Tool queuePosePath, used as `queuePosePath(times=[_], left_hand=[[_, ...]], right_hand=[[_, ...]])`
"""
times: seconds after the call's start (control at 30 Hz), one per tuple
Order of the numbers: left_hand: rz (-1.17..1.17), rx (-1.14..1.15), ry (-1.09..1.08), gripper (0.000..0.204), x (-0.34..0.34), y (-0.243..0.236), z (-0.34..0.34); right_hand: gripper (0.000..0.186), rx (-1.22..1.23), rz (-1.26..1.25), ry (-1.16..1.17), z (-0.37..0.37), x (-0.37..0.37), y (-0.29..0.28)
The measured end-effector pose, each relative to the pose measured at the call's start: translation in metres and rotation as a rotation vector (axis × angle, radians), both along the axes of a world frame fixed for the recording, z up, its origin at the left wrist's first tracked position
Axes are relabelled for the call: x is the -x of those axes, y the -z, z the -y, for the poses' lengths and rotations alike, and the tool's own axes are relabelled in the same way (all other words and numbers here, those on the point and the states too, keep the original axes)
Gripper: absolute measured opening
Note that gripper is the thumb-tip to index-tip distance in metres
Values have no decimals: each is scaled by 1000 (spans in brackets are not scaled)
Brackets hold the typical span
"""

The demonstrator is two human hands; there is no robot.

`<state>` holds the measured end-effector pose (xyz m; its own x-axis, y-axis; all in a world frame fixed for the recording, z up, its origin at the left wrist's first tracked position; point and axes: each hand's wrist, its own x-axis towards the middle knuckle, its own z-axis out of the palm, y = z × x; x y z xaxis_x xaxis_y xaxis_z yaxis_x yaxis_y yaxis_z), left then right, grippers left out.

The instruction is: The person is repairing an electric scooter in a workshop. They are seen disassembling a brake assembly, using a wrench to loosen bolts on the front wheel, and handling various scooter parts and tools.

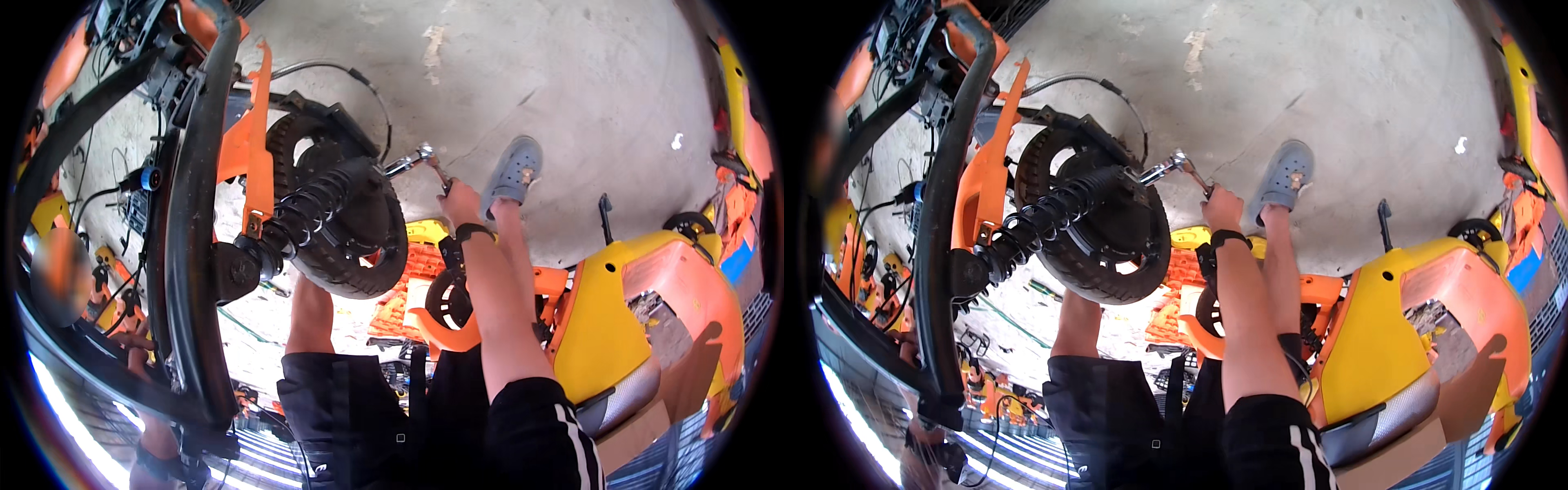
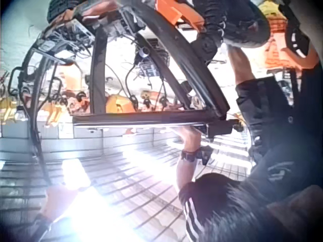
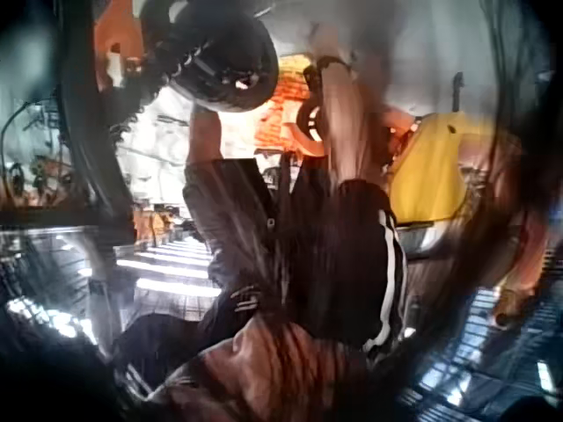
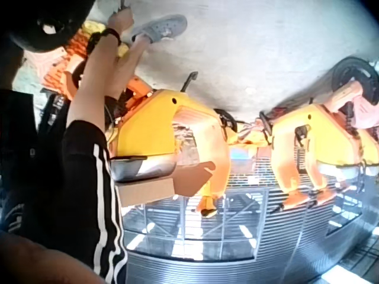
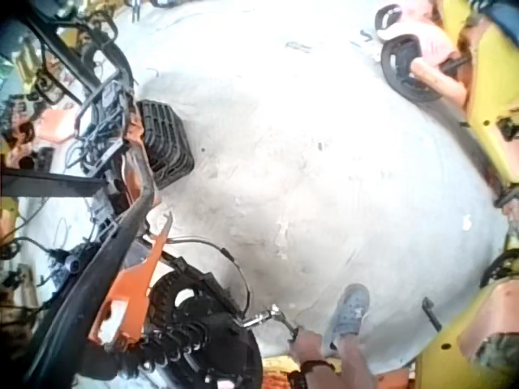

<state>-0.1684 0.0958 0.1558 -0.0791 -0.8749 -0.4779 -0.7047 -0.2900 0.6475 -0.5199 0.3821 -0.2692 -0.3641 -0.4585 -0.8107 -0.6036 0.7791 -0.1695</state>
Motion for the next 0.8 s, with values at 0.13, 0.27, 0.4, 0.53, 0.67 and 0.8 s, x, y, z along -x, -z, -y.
queuePosePath(times=[0.13,0.27,0.4,0.53,0.67,0.8], left_hand=[[311,52,-446,17,18,5,-7],[237,124,-431,12,37,8,-7],[28,117,-492,24,52,2,-15],[-4,177,-461,23,42,26,-17],[62,258,-452,21,41,31,-22],[25,240,-448,18,31,46,-21]], right_hand=[[21,-144,112,-259,40,53,-122],[22,-62,169,-284,40,62,-192],[30,-122,272,-184,47,42,-183],[25,-240,406,314,99,36,-219],[21,-218,246,263,111,11,-231],[21,-182,178,434,102,-10,-232]])
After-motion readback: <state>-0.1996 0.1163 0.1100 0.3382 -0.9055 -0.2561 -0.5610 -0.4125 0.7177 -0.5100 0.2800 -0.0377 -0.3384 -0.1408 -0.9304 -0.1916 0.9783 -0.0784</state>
